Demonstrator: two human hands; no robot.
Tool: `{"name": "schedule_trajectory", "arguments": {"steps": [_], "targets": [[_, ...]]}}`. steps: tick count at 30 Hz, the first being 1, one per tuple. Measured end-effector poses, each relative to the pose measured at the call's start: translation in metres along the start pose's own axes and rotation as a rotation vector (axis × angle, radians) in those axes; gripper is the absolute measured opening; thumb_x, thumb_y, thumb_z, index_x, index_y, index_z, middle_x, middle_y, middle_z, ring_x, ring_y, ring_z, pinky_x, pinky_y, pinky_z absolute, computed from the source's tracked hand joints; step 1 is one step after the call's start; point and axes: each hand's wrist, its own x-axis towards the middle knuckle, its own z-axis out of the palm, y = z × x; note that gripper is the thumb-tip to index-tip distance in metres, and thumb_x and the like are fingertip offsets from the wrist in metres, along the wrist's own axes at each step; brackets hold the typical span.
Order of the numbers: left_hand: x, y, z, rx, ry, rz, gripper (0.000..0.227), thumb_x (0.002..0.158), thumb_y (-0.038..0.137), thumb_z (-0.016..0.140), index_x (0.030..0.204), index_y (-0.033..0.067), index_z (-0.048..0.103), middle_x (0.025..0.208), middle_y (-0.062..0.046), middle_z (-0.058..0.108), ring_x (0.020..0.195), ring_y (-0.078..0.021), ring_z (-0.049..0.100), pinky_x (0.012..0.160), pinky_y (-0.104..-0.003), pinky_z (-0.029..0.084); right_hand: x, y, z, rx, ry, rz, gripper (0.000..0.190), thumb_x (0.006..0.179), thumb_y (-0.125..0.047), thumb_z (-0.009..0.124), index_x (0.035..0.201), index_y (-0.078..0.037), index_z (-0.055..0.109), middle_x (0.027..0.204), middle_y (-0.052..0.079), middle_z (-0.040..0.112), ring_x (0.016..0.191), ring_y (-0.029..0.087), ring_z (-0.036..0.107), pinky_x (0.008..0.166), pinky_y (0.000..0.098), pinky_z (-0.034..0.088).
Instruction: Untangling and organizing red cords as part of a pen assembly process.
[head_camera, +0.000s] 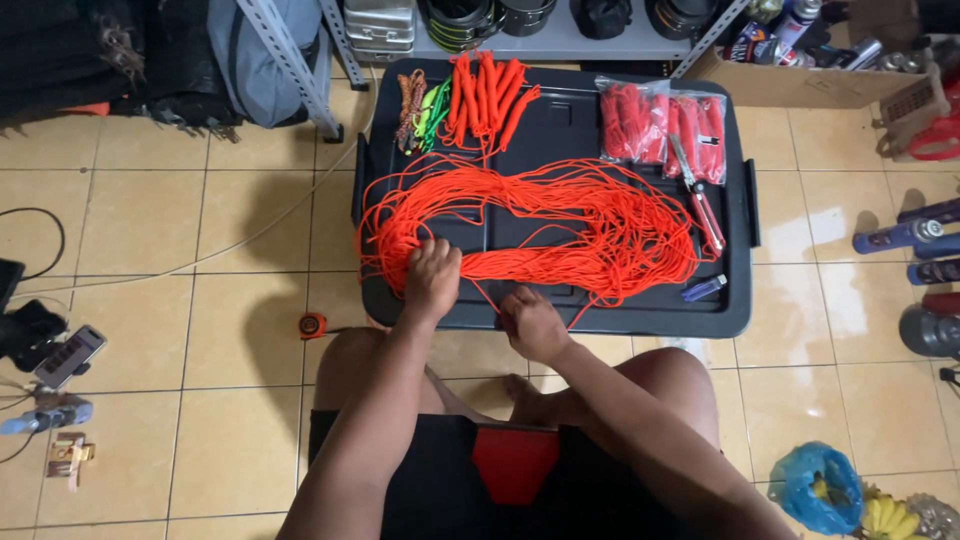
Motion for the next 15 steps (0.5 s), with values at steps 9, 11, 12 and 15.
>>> {"name": "schedule_trajectory", "arguments": {"steps": [9,11,12,15], "targets": [[0.0,-0.001,-0.009,0.029,0.131,-0.075,0.029,0.071,0.0,0.077,0.094,0.0091,0.061,0.098,-0.009,0.056,0.1,-0.029,0.056,0.083,-0.041,0.047,0.017,0.033,-0.107,-0.378,-0.303,0.219,0.025,0.083,-0.025,0.06,0.096,-0.02,0.081,0.111,0.004,0.073,0.107,0.032,0.071,0.087,0.0423,0.054],[-0.002,-0.003,-0.013,-0.046,0.137,-0.074,0.034,0.073,0.0,0.075,0.104,0.0064,0.062,0.105,-0.013,0.057,0.103,-0.0327,0.057,0.085,-0.045,0.048,0.012,0.062,-0.087,-0.482,-0.173,0.291,0.022,0.082,-0.029,0.06,0.092,-0.028,0.079,0.113,0.001,0.062,0.112,0.029,0.057,0.093,0.0402,0.044],[-0.004,0.004,-0.033,-0.043,0.14,-0.073,0.034,0.073,0.0,0.075,0.104,0.0064,0.062,0.105,-0.013,0.057,0.103,-0.0327,0.057,0.085,-0.045,0.048,0.01,0.073,-0.072,-0.481,-0.169,0.291,0.022,0.082,-0.029,0.06,0.092,-0.028,0.079,0.113,0.001,0.062,0.112,0.029,0.057,0.093,0.0402,0.044],[-0.016,0.014,-0.076,-0.368,0.125,-0.094,0.077,0.072,-0.001,0.079,0.141,0.0104,0.049,0.137,-0.022,0.046,0.124,-0.0452,0.052,0.099,-0.055,0.048,0.006,0.08,-0.047,-0.358,-0.144,0.304,0.022,0.082,-0.023,0.058,0.088,-0.022,0.079,0.109,0.003,0.064,0.099,0.03,0.066,0.085,0.0429,0.05]]}}
